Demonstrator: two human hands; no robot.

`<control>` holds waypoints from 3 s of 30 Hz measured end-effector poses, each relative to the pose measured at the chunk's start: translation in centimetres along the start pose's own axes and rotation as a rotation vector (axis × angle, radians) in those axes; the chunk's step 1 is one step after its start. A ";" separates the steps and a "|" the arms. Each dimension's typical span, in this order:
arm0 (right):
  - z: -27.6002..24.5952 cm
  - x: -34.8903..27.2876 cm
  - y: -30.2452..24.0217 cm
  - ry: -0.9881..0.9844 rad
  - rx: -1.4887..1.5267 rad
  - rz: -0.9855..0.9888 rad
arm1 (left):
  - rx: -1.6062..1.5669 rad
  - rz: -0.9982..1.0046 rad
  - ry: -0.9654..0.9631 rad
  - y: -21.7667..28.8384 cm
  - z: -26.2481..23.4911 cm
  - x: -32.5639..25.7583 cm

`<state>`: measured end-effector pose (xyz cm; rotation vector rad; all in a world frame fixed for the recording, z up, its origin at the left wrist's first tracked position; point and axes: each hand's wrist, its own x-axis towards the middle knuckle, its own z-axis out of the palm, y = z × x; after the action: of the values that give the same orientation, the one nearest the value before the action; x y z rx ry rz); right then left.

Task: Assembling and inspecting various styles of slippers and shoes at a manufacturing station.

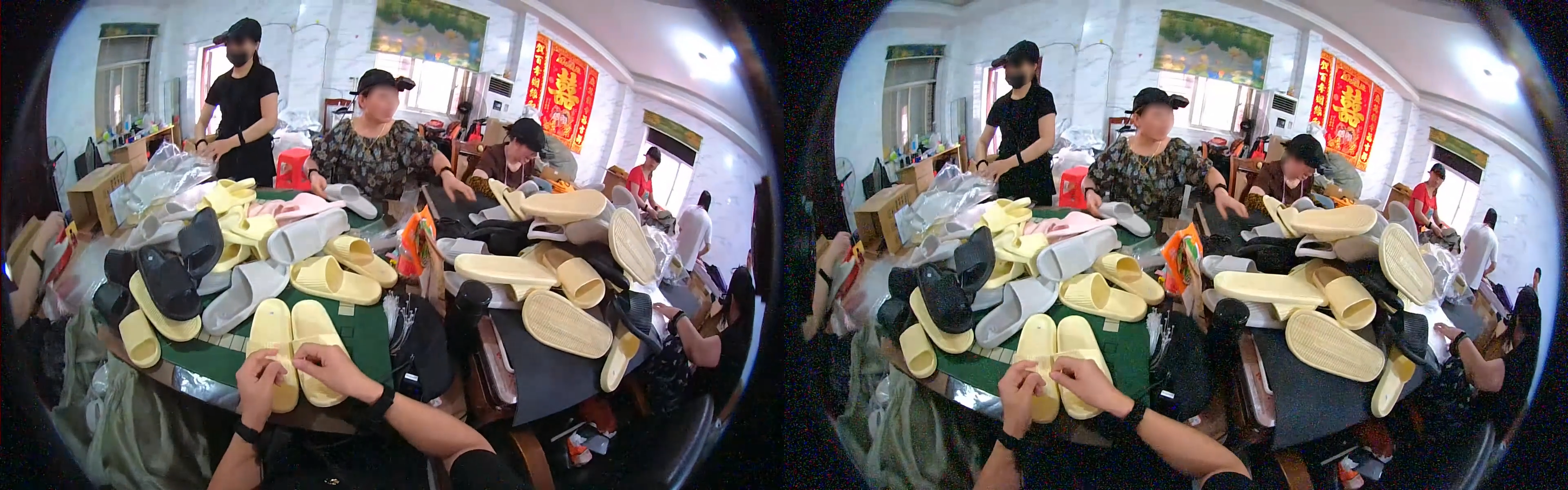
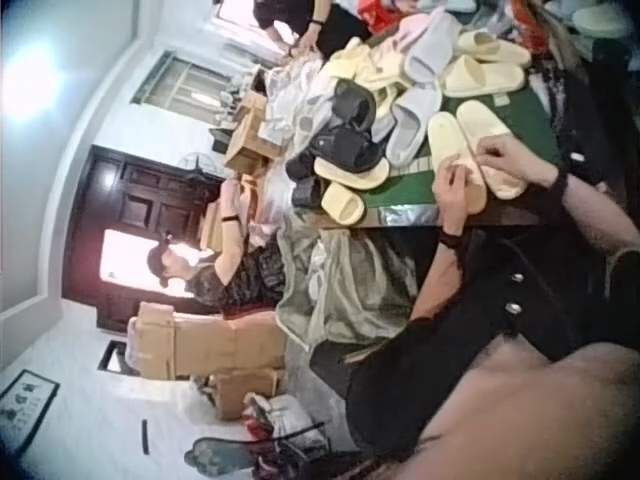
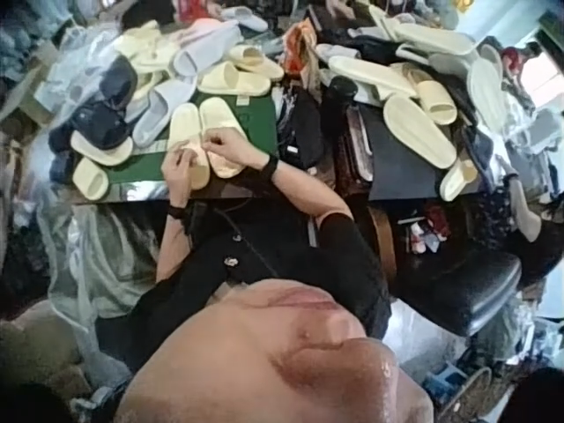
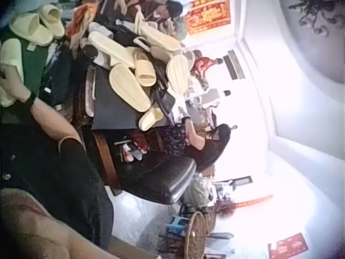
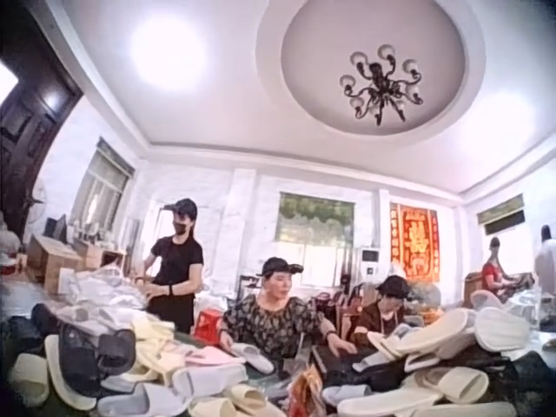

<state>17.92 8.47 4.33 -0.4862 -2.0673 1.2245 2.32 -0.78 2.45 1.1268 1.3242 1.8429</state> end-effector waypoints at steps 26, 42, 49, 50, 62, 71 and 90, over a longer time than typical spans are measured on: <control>1.7 -0.8 -0.2 0.227 -0.444 -0.354 | -0.110 0.042 -0.112 -1.8 -1.3 -1.2; 1.8 -1.1 -0.2 0.178 -0.438 -0.274 | -0.143 0.100 -0.132 -1.9 -1.1 -1.1; 1.5 -1.1 -0.2 0.170 -0.448 -0.268 | -0.060 0.131 -0.145 -2.0 -0.8 -0.8; 1.7 -1.0 -0.1 0.173 -0.447 -0.297 | -0.026 0.112 -0.135 -2.1 -1.0 -0.7; 1.9 -0.9 -0.5 0.215 -0.421 -0.212 | -0.102 0.048 -0.131 -2.8 -1.3 -0.4; 1.9 -1.0 -0.3 0.213 -0.392 -0.224 | -0.077 0.073 -0.133 -2.7 -1.2 -0.4; 1.9 -1.1 -0.8 0.185 -0.373 -0.239 | -0.148 0.037 -0.223 -2.3 -1.6 -0.5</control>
<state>17.37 6.27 4.03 -0.4834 -2.1245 0.6332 1.11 -1.19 -0.14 1.2437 1.0303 1.7516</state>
